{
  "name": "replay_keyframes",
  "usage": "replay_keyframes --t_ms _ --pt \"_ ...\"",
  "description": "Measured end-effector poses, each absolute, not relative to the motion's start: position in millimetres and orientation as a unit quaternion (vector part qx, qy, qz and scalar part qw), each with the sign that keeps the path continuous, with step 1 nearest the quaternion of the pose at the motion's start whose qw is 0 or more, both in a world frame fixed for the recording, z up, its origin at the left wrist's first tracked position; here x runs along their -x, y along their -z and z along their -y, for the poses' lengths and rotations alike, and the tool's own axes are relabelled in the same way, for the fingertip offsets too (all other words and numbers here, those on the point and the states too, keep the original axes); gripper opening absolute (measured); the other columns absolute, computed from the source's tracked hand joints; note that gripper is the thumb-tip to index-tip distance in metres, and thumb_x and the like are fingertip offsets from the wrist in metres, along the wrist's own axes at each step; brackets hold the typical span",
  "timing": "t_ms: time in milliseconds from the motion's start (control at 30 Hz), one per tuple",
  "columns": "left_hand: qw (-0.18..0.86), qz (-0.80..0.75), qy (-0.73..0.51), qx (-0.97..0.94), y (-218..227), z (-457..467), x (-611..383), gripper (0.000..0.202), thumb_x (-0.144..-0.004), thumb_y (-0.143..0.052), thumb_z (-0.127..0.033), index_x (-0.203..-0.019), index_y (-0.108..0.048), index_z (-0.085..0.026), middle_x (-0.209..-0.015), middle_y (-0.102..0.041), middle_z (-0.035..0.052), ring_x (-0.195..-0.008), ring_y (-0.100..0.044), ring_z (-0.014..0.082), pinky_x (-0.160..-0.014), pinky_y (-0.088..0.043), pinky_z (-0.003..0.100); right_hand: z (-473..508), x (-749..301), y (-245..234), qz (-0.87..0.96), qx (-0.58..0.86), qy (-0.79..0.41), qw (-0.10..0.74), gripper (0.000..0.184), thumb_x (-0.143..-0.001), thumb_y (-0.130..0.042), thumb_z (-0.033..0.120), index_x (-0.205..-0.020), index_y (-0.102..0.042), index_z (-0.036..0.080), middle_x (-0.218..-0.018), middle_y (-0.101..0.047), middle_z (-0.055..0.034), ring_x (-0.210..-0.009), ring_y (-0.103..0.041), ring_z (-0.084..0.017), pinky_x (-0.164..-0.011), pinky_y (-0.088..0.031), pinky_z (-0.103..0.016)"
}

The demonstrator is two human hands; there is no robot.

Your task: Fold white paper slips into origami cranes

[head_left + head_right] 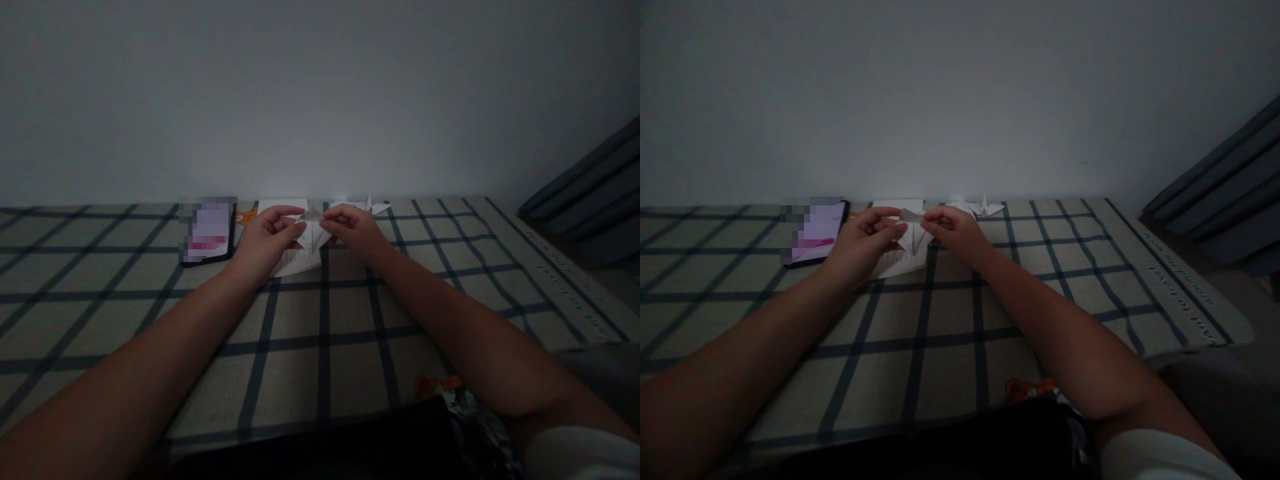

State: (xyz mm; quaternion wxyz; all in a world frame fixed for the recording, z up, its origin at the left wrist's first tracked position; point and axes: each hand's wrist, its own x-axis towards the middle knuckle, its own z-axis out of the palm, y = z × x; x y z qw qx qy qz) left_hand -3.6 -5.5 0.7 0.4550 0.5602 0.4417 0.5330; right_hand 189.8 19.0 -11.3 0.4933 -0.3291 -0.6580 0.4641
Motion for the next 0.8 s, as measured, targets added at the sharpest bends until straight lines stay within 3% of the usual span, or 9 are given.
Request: replay_keyframes --t_ms 167,400,533,667,800 --pt "0.452 -0.444 -0.537 -0.557 -4.1 9.5 1.8 0.024 -0.069 -0.078 -0.031 -0.088 -0.070 -0.019 -0.084 -0.069 0.0019 -0.076 -0.065 0.0154 -0.062 -0.056 0.025 -19.5 -192.1 11.2 0.656 0.314 -0.469 0.502 0.028 -0.080 -0.073 0.040 -0.097 -0.069 0.019 -0.081 -0.067 0.0008 -0.070 -0.061 -0.010 -0.063 -0.055 -0.024" --pt "0.477 -0.438 -0.536 -0.541 -4.1 8.2 4.0 0.017 -0.070 -0.073 -0.032 -0.078 -0.070 -0.018 -0.081 -0.068 0.0024 -0.072 -0.061 0.0146 -0.061 -0.052 0.024 -13.8 -194.4 6.4 0.689 0.332 -0.439 0.472 0.019 -0.082 -0.065 0.030 -0.092 -0.074 0.016 -0.080 -0.070 -0.0008 -0.067 -0.062 -0.010 -0.065 -0.055 -0.025" --pt "0.436 -0.441 -0.535 -0.573 -3.5 7.7 2.8 0.032 -0.066 -0.082 -0.034 -0.091 -0.070 -0.018 -0.083 -0.071 0.0029 -0.073 -0.064 0.0147 -0.071 -0.053 0.027 -12.9 -191.9 5.4 0.672 0.324 -0.478 0.463 0.025 -0.082 -0.069 0.038 -0.092 -0.072 0.016 -0.086 -0.072 -0.0026 -0.074 -0.064 -0.012 -0.067 -0.057 -0.025" --pt "0.427 -0.422 -0.542 -0.588 -2.5 7.0 3.3 0.038 -0.070 -0.081 -0.032 -0.103 -0.070 -0.018 -0.092 -0.073 0.0043 -0.079 -0.067 0.0149 -0.076 -0.054 0.027 -16.8 -188.9 8.2 0.626 0.321 -0.522 0.482 0.044 -0.072 -0.080 0.038 -0.108 -0.064 0.020 -0.081 -0.070 0.0017 -0.073 -0.065 -0.012 -0.062 -0.057 -0.024" --pt "0.418 -0.416 -0.531 -0.609 0.4 5.1 5.0 0.046 -0.073 -0.080 -0.034 -0.115 -0.068 -0.020 -0.090 -0.073 0.0033 -0.076 -0.067 0.0146 -0.074 -0.053 0.026 -18.6 -189.3 9.3 0.649 0.339 -0.509 0.452 0.030 -0.077 -0.077 0.039 -0.094 -0.067 0.017 -0.083 -0.070 -0.0012 -0.073 -0.065 -0.012 -0.066 -0.058 -0.026"
